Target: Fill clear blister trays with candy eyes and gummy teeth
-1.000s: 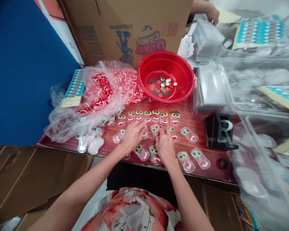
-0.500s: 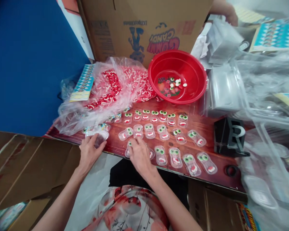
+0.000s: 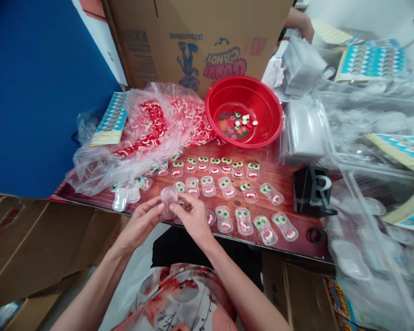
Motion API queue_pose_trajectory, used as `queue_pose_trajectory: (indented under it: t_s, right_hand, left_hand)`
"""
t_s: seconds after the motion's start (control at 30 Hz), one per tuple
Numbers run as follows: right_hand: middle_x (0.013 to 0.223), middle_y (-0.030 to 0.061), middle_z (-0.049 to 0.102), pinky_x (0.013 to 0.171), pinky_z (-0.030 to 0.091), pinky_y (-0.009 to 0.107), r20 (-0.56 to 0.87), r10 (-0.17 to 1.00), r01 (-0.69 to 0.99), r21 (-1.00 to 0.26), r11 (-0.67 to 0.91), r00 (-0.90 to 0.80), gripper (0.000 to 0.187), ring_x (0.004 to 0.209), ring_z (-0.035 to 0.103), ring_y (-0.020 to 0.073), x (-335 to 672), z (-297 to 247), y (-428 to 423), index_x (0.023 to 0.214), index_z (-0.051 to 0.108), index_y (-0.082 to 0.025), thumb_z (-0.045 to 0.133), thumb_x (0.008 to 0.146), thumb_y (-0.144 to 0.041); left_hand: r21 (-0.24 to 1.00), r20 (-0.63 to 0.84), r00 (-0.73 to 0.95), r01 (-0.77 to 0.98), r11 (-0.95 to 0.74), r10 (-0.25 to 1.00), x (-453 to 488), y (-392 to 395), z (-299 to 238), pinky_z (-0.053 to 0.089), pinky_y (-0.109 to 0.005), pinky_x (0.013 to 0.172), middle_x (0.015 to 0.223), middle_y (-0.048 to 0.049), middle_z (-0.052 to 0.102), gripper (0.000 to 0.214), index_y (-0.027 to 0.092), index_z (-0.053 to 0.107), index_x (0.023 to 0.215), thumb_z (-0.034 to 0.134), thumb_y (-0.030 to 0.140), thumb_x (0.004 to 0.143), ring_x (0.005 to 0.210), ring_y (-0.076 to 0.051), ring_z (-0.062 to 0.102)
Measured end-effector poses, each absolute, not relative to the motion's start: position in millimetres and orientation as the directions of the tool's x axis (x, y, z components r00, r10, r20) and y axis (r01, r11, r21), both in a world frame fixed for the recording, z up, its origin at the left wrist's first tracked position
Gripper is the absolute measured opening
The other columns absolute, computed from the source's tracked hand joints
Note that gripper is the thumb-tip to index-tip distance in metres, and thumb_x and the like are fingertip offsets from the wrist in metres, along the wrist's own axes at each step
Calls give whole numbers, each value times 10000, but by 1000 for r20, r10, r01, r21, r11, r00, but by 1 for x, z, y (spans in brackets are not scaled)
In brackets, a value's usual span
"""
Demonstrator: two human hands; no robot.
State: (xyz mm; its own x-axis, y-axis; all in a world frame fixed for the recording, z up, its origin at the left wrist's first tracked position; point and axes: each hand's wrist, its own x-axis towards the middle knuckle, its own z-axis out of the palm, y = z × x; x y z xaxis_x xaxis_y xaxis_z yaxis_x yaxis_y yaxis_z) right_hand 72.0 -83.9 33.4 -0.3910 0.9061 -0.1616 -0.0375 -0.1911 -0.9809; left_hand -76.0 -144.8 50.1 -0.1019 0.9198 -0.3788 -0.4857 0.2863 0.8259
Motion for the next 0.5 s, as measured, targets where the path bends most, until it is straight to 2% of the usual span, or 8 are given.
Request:
queue_pose_trajectory:
  t_s: [0.1,0.17,0.3,0.4,0.5]
  right_hand:
    - [786,1,691,580,448,249,-210,943,-127,-960,-249,-257,304,613,509,113,79,33,-83,985,764,-199,803,706,-311]
    - [702,-21,655,491,389,227,-286,936,-249,-909,-333,-206,305,530,458,87,83,33,-81,931,752,-192,834,662,-312]
    - [608,-39,590,402,283,185,-420,882,-454,-757,-470,-213,288,446,367,43,96,38,-75,782,688,-169,864,611,-321]
    - [584,-41,576,382,227,167,-422,884,-463,-754,-466,-202,315,427,322,27,114,41,-71,745,652,-164,876,602,-332]
    - [549,-66,516,382,202,159,-427,877,-454,-750,-480,-220,337,423,278,17,131,43,-69,736,634,-163,881,609,-354]
  left_hand:
    - [797,-402,-137,-538,273,905,-62,-139,50,525,-310,873,1080,-77,763,339,181,746,1084,791,282,763,956,-209,709]
    - [757,-413,-121,-598,266,903,-54,-136,51,529,-325,875,1076,-83,762,325,165,743,1071,764,270,764,952,-216,708]
    - [639,-441,-8,-704,308,897,-43,-129,53,554,-334,798,1025,-85,764,321,157,728,1057,714,278,760,885,-221,714]
    - [598,-480,19,-724,343,877,-34,-123,53,561,-299,718,945,-59,760,280,182,709,1007,749,315,764,844,-204,718]
    - [662,-471,-17,-668,340,882,-21,-113,52,568,-279,725,971,-30,752,329,207,679,1041,808,266,744,850,-173,715]
